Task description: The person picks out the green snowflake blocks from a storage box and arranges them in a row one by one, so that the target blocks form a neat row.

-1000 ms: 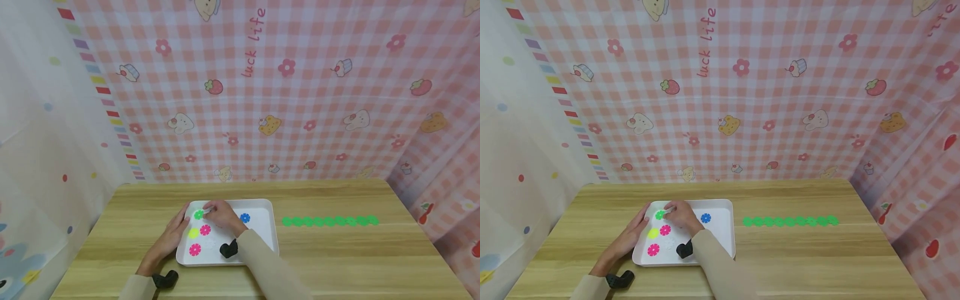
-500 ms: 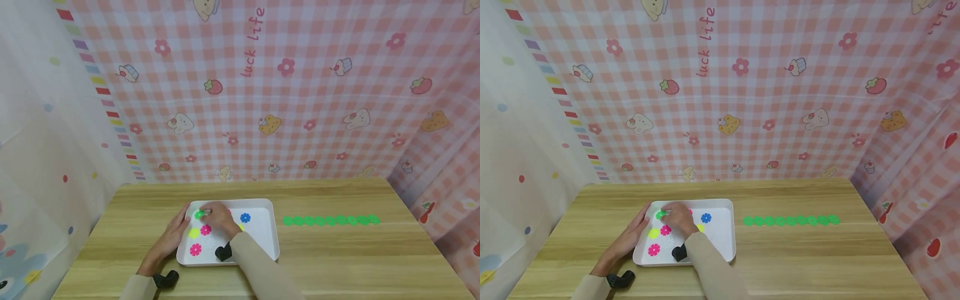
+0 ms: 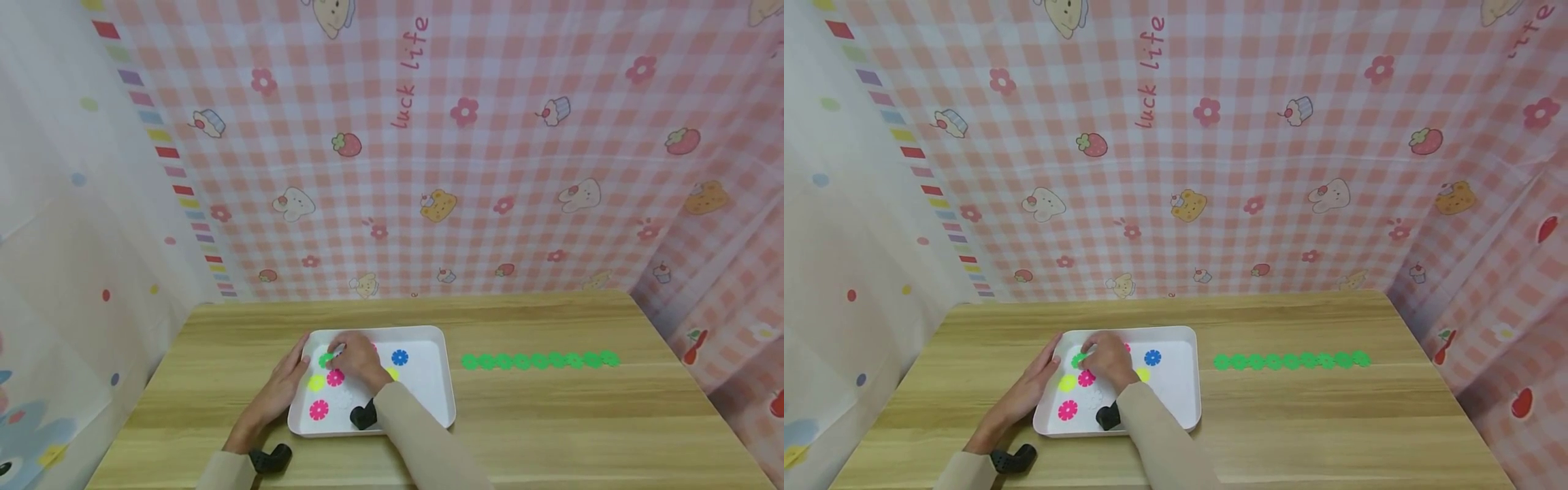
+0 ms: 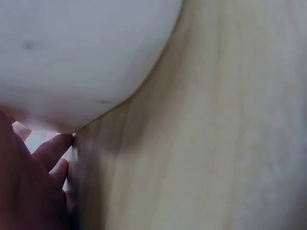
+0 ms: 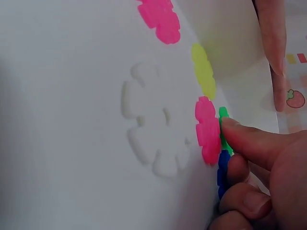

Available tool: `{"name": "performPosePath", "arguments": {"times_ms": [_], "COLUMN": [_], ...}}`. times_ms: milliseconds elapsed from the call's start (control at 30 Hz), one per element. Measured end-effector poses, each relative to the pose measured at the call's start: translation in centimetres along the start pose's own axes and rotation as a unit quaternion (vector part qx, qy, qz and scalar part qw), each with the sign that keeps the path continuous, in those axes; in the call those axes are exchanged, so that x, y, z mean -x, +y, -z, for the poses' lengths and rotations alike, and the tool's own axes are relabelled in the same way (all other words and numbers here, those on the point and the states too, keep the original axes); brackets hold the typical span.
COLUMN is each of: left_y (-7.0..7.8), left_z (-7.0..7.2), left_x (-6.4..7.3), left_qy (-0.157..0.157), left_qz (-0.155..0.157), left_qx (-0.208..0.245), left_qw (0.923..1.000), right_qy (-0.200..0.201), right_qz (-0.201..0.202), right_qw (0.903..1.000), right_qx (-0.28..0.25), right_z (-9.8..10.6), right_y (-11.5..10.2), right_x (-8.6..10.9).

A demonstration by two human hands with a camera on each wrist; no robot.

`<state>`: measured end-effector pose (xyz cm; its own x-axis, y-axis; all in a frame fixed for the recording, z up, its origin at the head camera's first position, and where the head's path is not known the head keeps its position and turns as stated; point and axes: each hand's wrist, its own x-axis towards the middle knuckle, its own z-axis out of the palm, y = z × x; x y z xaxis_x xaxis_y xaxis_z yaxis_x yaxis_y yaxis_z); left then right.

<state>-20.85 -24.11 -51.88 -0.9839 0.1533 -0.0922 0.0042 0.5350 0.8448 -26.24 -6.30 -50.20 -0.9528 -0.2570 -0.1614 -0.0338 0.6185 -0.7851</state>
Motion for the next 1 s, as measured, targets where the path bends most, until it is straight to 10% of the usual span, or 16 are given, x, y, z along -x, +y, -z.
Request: {"name": "performPosePath", "arguments": {"times_ms": [1000], "left_y": [-0.06], "left_z": [-0.16], "left_x": [0.05], "left_qy": [0.001], "left_qz": [0.011], "left_qx": [0.008], "left_qw": [0.9999], "right_qy": [-0.084], "right_qz": [-0.002], "right_qw": [0.9952], "right_qx": [0.051], "right_z": [0.63], "right_y": [-0.4], "right_x": [0.03]}}
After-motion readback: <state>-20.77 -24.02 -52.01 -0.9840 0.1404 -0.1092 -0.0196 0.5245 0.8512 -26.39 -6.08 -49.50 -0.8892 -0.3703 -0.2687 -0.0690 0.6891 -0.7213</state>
